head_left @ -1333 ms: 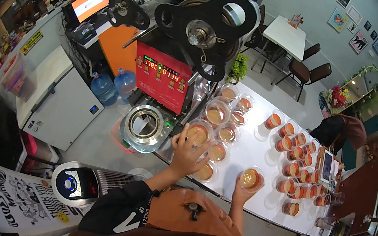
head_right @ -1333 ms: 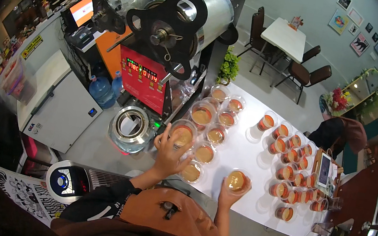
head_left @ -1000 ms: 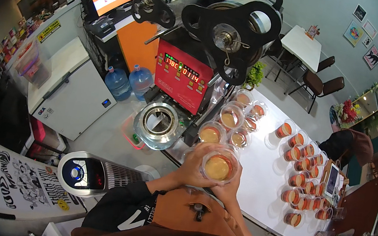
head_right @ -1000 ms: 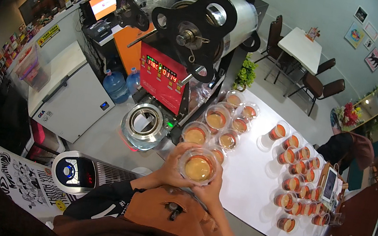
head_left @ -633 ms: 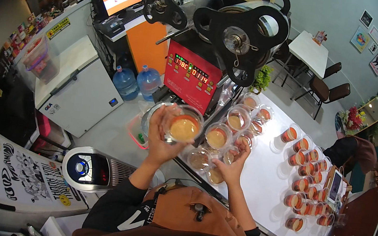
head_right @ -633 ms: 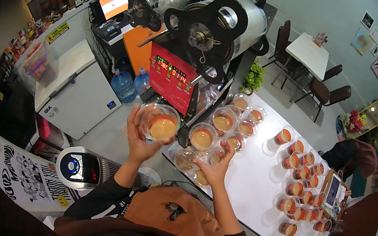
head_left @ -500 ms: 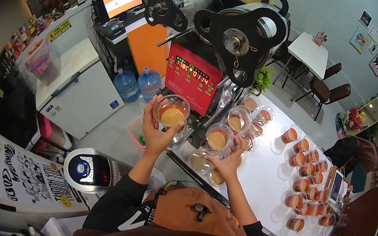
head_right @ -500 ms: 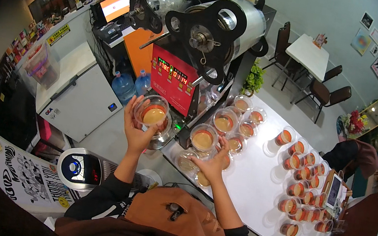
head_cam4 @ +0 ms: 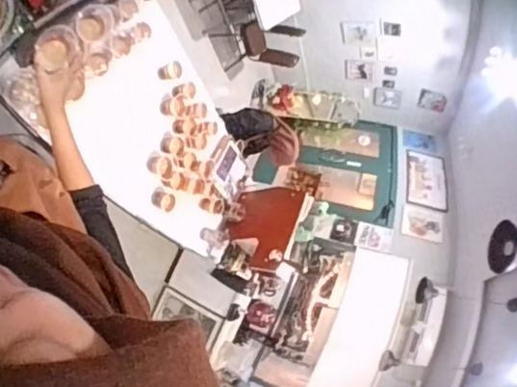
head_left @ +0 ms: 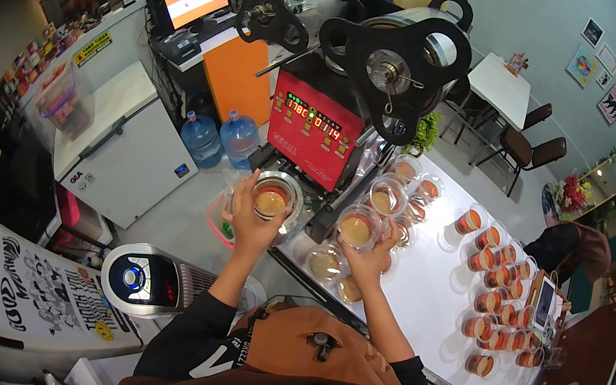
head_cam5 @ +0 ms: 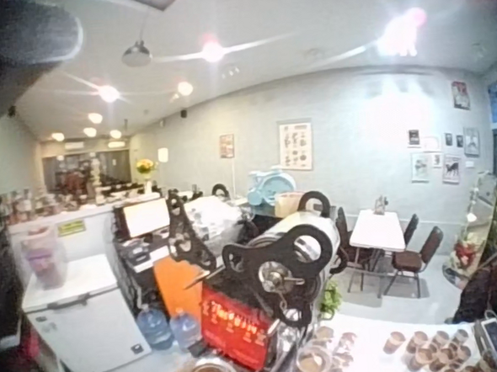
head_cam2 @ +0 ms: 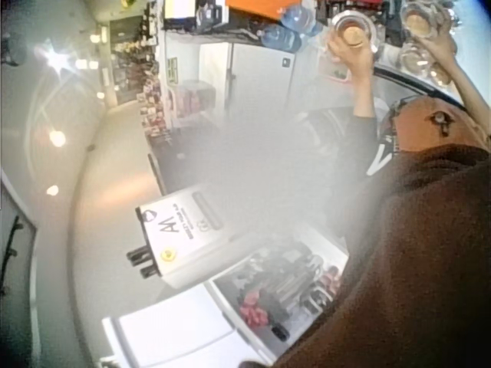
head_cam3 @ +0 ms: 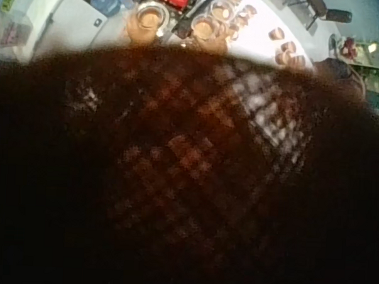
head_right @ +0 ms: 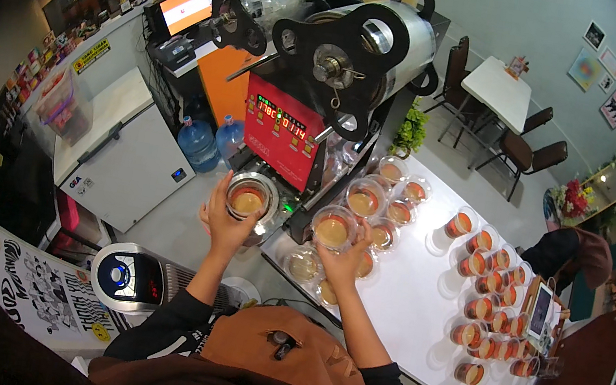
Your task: The person places small round desserts into a heat-sealing machine, seals them in plastic, and arranges them on the counter. The person also handles a stack of pre-sealed dessert cups and places them on the counter.
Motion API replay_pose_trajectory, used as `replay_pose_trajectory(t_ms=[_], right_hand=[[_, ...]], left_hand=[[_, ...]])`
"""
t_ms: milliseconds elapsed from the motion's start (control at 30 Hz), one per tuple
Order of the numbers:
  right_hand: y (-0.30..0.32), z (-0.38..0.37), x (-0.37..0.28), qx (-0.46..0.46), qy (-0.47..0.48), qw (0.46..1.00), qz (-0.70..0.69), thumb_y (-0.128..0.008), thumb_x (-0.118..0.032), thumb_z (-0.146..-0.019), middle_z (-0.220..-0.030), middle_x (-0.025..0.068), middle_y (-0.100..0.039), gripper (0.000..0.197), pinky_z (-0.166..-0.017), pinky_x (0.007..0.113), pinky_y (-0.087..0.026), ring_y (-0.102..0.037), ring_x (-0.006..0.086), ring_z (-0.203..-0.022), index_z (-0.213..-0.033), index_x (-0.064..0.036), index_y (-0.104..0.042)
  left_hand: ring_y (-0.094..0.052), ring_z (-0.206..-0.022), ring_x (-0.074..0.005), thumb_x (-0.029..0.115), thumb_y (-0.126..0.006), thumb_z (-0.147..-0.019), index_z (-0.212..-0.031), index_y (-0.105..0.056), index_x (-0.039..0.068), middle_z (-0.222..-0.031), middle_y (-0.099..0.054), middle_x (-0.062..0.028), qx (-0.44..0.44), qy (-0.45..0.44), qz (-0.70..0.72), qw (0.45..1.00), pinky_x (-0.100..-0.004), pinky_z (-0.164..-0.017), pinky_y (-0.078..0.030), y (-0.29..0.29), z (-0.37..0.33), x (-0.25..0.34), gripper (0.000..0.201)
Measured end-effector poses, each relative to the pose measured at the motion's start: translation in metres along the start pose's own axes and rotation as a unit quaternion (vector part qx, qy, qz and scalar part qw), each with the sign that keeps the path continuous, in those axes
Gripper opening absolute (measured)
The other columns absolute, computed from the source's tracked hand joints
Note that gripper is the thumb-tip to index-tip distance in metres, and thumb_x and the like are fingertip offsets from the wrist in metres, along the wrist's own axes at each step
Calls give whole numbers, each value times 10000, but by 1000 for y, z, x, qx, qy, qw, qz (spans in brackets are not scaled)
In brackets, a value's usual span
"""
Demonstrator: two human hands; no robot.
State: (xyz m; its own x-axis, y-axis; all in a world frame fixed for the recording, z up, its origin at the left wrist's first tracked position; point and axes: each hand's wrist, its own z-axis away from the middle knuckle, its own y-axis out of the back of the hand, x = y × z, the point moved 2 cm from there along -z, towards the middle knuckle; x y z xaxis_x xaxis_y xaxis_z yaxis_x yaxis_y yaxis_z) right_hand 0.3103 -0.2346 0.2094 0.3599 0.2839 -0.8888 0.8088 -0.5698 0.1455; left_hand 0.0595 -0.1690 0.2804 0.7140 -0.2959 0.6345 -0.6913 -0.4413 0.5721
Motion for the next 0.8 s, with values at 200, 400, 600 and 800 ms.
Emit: replay_pose_trajectory(t_ms=[200,400,600,800], right_hand=[[2,4,-2,-11,-15,1000,-12,-973,-156,-663,-1488,162,-401,1178,-1146,448,-422,-493,330,-1373,-1550,-90,-200],[21,28,2,23,9,999,34,-1050,-309,-546,-1508,184,-406,1408,-1133,464,-428,-481,338,-1384,-1574,-119,-107],[63,70,17,67,-15,998,10,-1037,-308,-564,-1496,148,-431,1478,-1100,507,-442,-448,324,-1406,-1607,-181,3],[111,93,28,170,-120,977,52,-1005,-169,-592,-1473,160,-461,1411,-1076,514,-426,-467,322,-1387,-1611,-167,-30]], left_hand=[[-341,-1502,-341,396,-888,-712,-1568,-411,162,-1528,-514,-113,-34,35,-3,999,-702,-1121,-109,-7,14,-23,1008],[-276,-1525,-408,396,-843,-754,-1598,-359,155,-1617,-406,-140,-89,1,-11,996,-719,-1106,-152,0,13,-24,1002],[-186,-1553,-474,630,-719,-828,-1616,-326,75,-1652,-307,-249,-130,-26,-175,976,-763,-1106,-153,-2,23,-10,1041],[-190,-1550,-498,755,-625,-846,-1581,-338,-50,-1619,-328,-318,-150,28,-245,957,-781,-1129,-85,-21,-10,7,1127]])
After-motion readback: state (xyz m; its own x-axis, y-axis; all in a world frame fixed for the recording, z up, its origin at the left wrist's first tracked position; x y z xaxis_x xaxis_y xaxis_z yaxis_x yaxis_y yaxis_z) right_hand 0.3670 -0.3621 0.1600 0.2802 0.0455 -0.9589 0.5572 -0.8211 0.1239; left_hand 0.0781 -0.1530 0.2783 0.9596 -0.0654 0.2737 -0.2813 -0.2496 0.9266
